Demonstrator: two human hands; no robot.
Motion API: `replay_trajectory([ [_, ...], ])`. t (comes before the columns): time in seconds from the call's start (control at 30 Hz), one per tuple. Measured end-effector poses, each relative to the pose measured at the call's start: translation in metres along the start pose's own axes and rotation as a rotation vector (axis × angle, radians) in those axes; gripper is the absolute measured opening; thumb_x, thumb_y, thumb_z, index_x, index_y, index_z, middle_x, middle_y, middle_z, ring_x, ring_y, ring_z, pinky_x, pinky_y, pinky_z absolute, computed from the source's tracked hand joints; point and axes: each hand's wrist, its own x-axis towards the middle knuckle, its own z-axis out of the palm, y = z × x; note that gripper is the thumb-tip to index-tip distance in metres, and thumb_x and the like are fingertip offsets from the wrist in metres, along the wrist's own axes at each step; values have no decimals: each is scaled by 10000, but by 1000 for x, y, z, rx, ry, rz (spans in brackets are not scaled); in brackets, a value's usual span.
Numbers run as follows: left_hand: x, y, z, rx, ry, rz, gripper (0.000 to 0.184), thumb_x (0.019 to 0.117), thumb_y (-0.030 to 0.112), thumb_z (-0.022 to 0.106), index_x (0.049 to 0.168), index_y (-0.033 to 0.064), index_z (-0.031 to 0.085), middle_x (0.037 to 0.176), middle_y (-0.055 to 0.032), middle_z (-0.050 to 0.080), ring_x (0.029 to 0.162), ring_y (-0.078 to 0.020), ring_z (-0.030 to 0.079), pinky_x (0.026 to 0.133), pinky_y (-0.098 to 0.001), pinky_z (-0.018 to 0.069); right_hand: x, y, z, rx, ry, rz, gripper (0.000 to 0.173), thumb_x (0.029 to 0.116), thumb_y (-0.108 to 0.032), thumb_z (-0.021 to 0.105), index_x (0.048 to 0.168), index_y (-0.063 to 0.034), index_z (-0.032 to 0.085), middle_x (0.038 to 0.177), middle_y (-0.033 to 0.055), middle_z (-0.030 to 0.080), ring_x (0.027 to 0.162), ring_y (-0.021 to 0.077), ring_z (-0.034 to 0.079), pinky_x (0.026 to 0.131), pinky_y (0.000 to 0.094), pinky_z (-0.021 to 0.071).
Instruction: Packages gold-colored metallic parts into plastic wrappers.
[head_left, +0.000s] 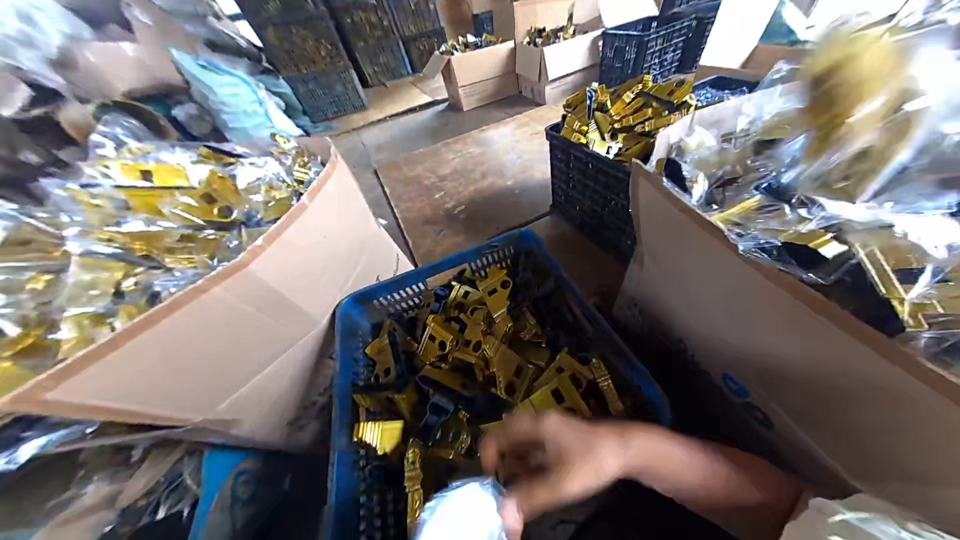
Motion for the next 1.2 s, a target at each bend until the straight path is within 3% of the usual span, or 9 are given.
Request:
replay_trajectory([
  [0.1,-4,0,9,143,43,47,614,677,18,883,1120,-249,551,1034,-143,716,1013,-6,662,955,-199,528,-9,19,14,-154,-70,27,149,932,-24,669,1026,86,703,1011,137,683,858,107,669,798,262,577],
  [0.23,-7,2,9,34,85,31,649,592,41,925,1110,-127,573,990,23,734,963,42,678,919,-177,565,-23,29,11,108,-204,230,180,1013,-46,572,1137,53,657,1000,7,704,875,8,680,842,216,582],
  [0.37,-11,-4,0,54,-13,130,529,704,213,934,1127,35,670,1054,89,753,1030,45,678,945,-204,576,-26,45,14,271,-32,293,164,999,-45,532,959,-103,680,844,-114,700,753,-5,661,724,209,575],
  [0.5,-12,-5,7,15,51,88,350,827,103,812,1107,-28,648,1012,66,750,983,28,693,910,-217,595,-27,37,12,270,-147,234,169,1011,-121,573,1143,-42,644,1023,-50,722,910,48,701,846,267,599],
  [0.7,-8,-5,1,101,123,167,168,838,2,700,987,-57,649,945,80,732,964,93,655,892,-154,555,-18,35,2,41,-139,191,83,981,-31,599,1028,-19,666,894,-87,695,754,-33,654,726,171,577],
  [0.8,-8,-4,-6,281,66,194,187,805,47,712,894,-108,657,850,-25,726,887,90,656,841,-115,534,-17,33,0,-32,-299,277,76,986,-66,608,996,-17,665,789,-94,652,661,-52,615,634,139,543],
  [0.93,-7,-11,-34,392,196,217,259,855,72,672,973,-151,615,903,-85,713,907,8,676,855,-179,547,-23,37,8,116,-274,282,175,897,-90,742,807,-146,603,650,-128,640,523,-55,580,497,122,491],
  [1.07,-12,5,-50,-55,178,28,177,908,110,705,1074,161,672,936,123,745,878,-22,704,823,-232,596,-22,39,36,132,-31,118,265,780,-119,846,728,-156,589,616,-119,609,490,-61,532,461,127,454],
  [1.2,-46,14,-39,-62,-46,-114,362,767,144,871,1092,130,711,1017,134,742,967,44,678,878,-198,580,-7,31,52,-201,-495,-225,324,750,-168,852,681,25,601,637,66,615,607,25,553,558,183,414],
])
